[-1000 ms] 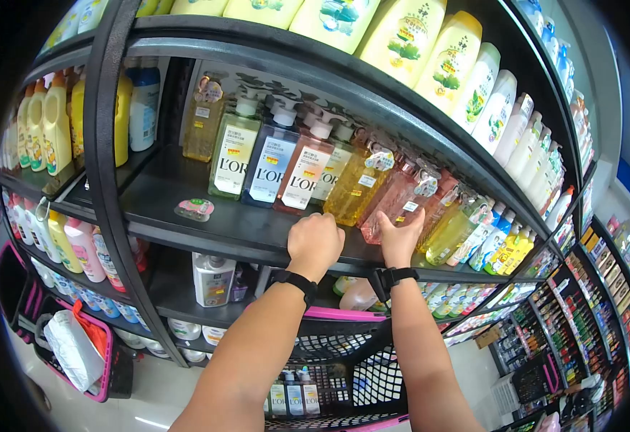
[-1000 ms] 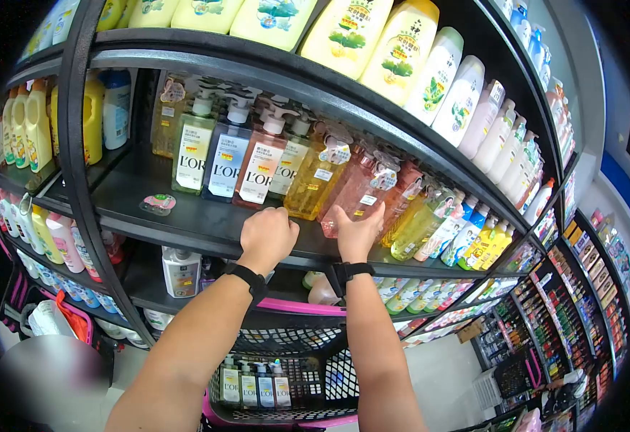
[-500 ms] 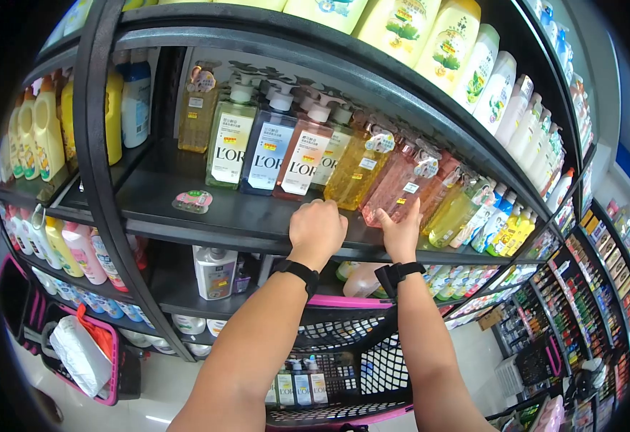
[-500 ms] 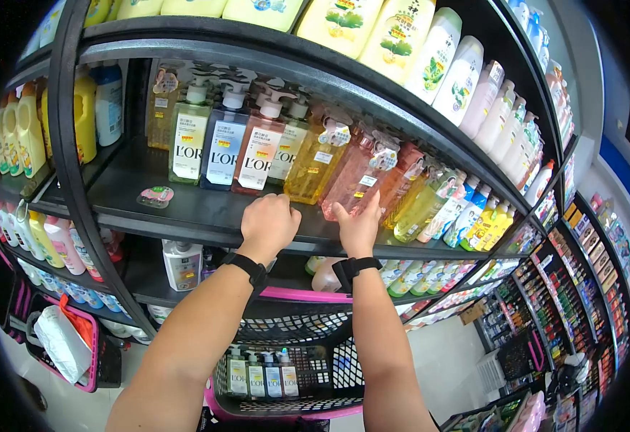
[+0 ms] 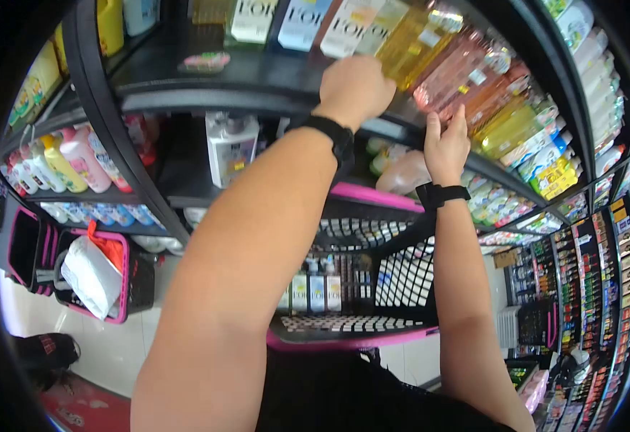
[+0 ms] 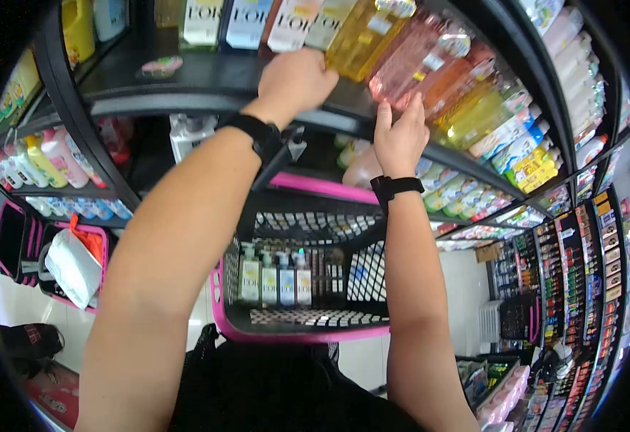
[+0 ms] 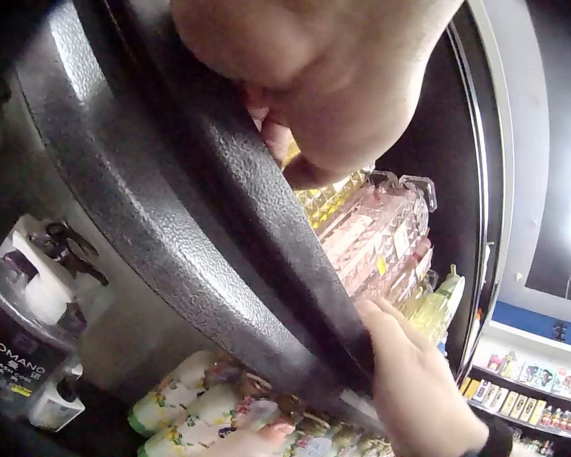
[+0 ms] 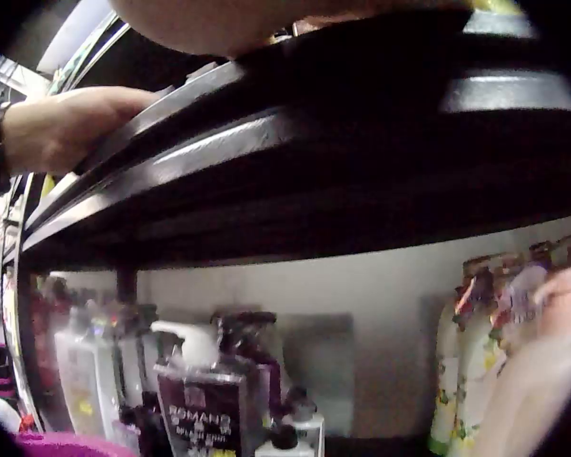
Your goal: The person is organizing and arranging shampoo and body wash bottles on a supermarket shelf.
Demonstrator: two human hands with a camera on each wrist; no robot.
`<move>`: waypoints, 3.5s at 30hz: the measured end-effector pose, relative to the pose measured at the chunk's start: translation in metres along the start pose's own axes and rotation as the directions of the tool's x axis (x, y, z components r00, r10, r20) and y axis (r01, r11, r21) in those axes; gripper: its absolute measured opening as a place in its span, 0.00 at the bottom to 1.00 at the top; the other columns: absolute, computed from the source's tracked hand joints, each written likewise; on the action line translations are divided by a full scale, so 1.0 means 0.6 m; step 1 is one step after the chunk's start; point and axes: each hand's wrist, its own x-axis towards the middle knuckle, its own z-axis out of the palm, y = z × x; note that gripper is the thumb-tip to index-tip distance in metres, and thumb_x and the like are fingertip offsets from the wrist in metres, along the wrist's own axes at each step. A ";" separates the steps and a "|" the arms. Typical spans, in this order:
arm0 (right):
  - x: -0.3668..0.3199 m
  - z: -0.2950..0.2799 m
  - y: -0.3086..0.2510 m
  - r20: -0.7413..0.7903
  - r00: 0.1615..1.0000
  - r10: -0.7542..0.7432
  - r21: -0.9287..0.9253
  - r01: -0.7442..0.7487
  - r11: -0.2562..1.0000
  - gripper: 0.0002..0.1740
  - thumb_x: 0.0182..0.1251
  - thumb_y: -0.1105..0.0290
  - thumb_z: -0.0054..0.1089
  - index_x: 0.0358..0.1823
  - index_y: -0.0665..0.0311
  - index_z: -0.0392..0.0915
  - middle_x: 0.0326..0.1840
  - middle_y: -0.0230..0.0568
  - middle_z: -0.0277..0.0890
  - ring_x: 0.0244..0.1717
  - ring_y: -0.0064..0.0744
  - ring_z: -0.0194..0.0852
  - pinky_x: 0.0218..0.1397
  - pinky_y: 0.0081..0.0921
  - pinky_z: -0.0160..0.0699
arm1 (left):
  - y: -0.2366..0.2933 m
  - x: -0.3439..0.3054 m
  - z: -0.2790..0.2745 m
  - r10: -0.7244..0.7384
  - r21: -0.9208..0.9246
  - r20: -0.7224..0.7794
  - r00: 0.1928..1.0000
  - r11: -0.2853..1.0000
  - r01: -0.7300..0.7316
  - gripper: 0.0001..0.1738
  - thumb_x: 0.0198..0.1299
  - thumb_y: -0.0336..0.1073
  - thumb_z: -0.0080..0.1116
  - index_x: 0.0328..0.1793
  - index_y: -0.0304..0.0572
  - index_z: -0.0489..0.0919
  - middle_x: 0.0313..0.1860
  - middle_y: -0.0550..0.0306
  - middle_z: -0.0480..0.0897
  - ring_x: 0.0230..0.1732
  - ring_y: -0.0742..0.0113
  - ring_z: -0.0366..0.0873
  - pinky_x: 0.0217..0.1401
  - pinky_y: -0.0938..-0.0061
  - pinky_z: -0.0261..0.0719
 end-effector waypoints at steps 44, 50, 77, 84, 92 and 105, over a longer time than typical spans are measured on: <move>-0.868 0.320 0.225 0.932 -0.312 0.187 -0.322 -0.471 0.821 0.45 0.60 0.58 0.64 0.71 0.73 0.52 0.65 0.62 0.68 0.66 0.55 0.68 0.64 0.40 0.71 | 0.009 -0.061 0.071 0.382 0.450 -0.172 0.908 0.850 -0.273 0.21 0.56 0.47 0.52 0.33 0.34 0.83 0.30 0.43 0.82 0.35 0.51 0.80 0.42 0.60 0.77; -0.804 0.300 0.220 0.942 -0.318 0.108 -0.270 -0.526 0.806 0.42 0.53 0.48 0.68 0.61 0.70 0.64 0.60 0.60 0.71 0.62 0.56 0.72 0.64 0.40 0.74 | 0.004 -0.057 0.083 0.451 0.444 -0.183 0.874 0.831 -0.336 0.22 0.57 0.49 0.51 0.33 0.34 0.83 0.28 0.45 0.82 0.33 0.55 0.79 0.40 0.62 0.75; -0.652 0.164 0.175 0.940 -0.172 -0.294 0.228 -0.323 0.919 0.31 0.45 0.58 0.76 0.44 0.73 0.74 0.44 0.56 0.80 0.47 0.50 0.80 0.52 0.38 0.77 | 0.022 -0.017 0.053 0.250 0.530 -0.211 0.945 0.841 -0.104 0.20 0.56 0.47 0.51 0.27 0.37 0.83 0.27 0.38 0.82 0.31 0.40 0.82 0.39 0.52 0.80; -0.386 -0.014 0.034 0.881 0.057 -0.470 0.325 -0.796 0.512 0.33 0.54 0.73 0.74 0.62 0.67 0.69 0.58 0.39 0.78 0.58 0.32 0.77 0.61 0.29 0.75 | 0.030 -0.011 0.032 0.158 0.422 -0.085 0.984 0.900 -0.109 0.17 0.55 0.47 0.55 0.30 0.39 0.82 0.33 0.44 0.83 0.37 0.46 0.83 0.41 0.54 0.81; -0.301 -0.155 -0.038 0.821 0.558 -0.119 0.570 -0.793 0.217 0.30 0.53 0.73 0.74 0.58 0.69 0.70 0.50 0.36 0.78 0.49 0.24 0.77 0.54 0.27 0.78 | 0.025 -0.028 -0.010 0.195 0.017 0.022 0.980 0.980 -0.196 0.14 0.55 0.44 0.61 0.29 0.39 0.80 0.29 0.51 0.80 0.34 0.50 0.80 0.37 0.59 0.77; -0.242 -0.213 -0.059 0.663 0.746 0.065 0.749 -0.659 -0.070 0.29 0.55 0.75 0.73 0.57 0.69 0.68 0.54 0.39 0.75 0.56 0.27 0.74 0.63 0.31 0.74 | -0.001 -0.284 -0.029 0.392 -0.516 0.460 0.797 0.848 -0.120 0.34 0.51 0.48 0.72 0.61 0.38 0.75 0.47 0.44 0.81 0.50 0.49 0.80 0.54 0.61 0.77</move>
